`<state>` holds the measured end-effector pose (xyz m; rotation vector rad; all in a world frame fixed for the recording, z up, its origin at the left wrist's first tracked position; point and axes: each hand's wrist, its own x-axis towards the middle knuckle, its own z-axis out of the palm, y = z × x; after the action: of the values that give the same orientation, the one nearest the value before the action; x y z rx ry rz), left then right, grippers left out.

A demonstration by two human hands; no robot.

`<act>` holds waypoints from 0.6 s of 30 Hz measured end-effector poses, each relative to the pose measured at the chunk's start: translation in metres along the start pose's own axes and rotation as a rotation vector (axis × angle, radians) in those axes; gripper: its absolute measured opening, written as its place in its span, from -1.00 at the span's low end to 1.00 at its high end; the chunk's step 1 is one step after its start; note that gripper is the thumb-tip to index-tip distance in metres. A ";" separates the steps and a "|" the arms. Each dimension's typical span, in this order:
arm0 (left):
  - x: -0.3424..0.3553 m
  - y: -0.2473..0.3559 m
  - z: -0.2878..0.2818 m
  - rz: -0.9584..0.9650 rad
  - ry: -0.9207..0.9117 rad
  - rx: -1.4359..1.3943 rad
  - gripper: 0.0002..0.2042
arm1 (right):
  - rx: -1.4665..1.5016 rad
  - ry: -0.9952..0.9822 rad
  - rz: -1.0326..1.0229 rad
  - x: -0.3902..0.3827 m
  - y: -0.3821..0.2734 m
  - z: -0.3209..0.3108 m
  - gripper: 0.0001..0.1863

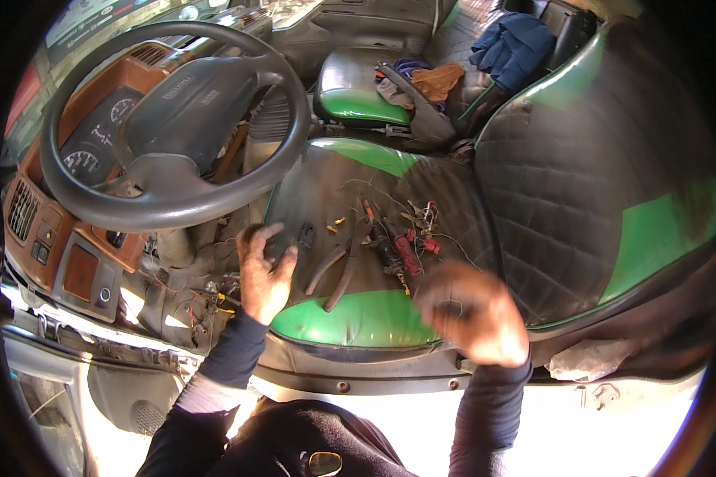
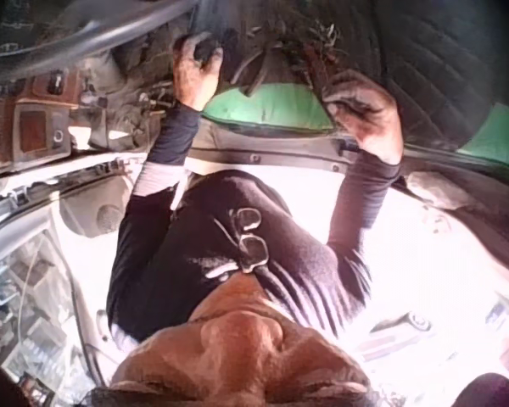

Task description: The person works on the wiring under the dashboard of a truck, using pliers and a screwdriver to strip and connect wires. They then walk to a parts counter, handle a metal component, and return to the truck to continue the wiring work.

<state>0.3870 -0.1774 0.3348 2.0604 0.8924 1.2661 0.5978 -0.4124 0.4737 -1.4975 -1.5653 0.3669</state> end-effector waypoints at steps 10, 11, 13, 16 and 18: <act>-0.136 0.008 -0.150 -0.369 -0.128 -0.291 -0.81 | 0.489 -1.113 -0.833 0.026 -0.119 0.085 -0.63; -0.144 0.012 -0.167 -0.360 -0.140 -0.188 -0.82 | 0.485 -1.151 -0.847 0.032 -0.123 0.091 -0.67; -0.156 0.016 -0.187 -0.385 -0.050 -0.209 -0.81 | 0.547 -1.165 -0.837 0.037 -0.129 0.107 -0.76; -0.172 0.017 -0.219 -0.566 0.045 -0.310 -0.81 | 0.538 -1.077 -0.856 0.035 -0.140 0.133 -0.74; -0.175 0.007 -0.241 -0.543 0.007 -0.175 -0.80 | 0.476 -1.103 -0.858 0.034 -0.153 0.154 -0.74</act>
<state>0.1114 -0.2897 0.3426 1.5324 1.1947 1.0093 0.3892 -0.3593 0.5171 -0.0759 -2.5145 1.0438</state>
